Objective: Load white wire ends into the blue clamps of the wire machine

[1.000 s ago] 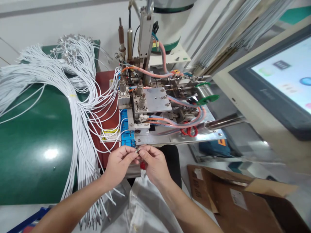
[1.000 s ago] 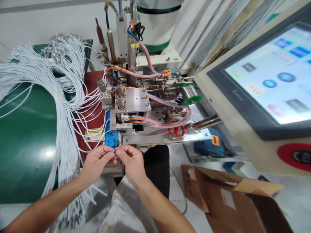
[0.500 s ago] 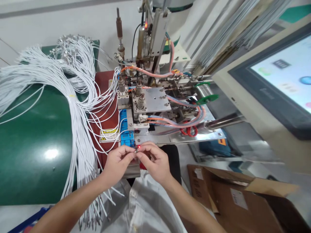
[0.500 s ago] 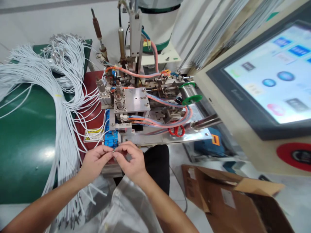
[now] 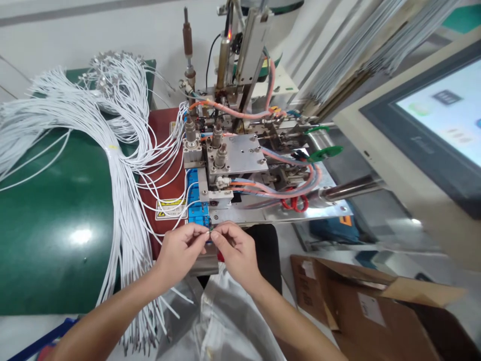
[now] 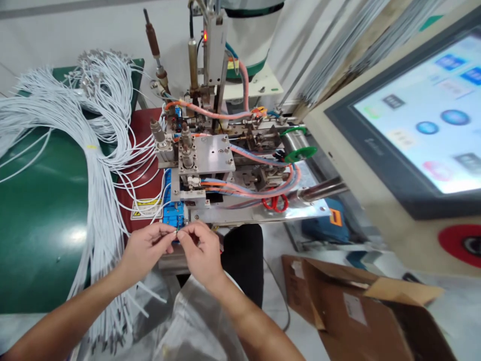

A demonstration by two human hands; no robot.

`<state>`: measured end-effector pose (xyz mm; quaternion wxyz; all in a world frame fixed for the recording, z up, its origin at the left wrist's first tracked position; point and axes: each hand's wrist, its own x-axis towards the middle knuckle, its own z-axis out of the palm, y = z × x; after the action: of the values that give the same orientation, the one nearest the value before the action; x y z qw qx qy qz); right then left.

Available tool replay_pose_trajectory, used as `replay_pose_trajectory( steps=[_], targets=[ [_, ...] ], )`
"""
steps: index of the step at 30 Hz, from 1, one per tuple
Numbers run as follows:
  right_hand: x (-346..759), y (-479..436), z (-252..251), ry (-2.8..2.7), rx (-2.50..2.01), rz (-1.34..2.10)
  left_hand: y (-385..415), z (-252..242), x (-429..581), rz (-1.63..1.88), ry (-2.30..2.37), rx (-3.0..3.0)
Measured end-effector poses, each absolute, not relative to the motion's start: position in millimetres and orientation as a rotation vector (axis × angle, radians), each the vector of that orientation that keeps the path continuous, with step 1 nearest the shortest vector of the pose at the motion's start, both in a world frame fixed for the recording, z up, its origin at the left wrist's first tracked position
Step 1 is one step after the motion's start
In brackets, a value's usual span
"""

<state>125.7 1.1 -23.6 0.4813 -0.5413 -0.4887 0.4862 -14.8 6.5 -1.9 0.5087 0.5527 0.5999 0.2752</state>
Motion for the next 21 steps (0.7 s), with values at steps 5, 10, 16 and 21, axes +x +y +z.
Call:
replay_pose_trajectory(
  steps=[5,10,16,21],
  targets=[
    [129,2,-26,-1.113,-1.303,1.296,6,-3,-12,0.715,1.408,1.140],
    [128,5,-26,-1.070,-1.301,1.346,7,0,-12,0.694,1.339,1.098],
    [134,9,-28,-1.275,-1.305,1.173,5,-7,-11,0.736,1.354,1.059],
    [138,12,-29,-1.405,-1.253,1.147,5,-8,-12,0.706,1.365,1.097]
  ],
)
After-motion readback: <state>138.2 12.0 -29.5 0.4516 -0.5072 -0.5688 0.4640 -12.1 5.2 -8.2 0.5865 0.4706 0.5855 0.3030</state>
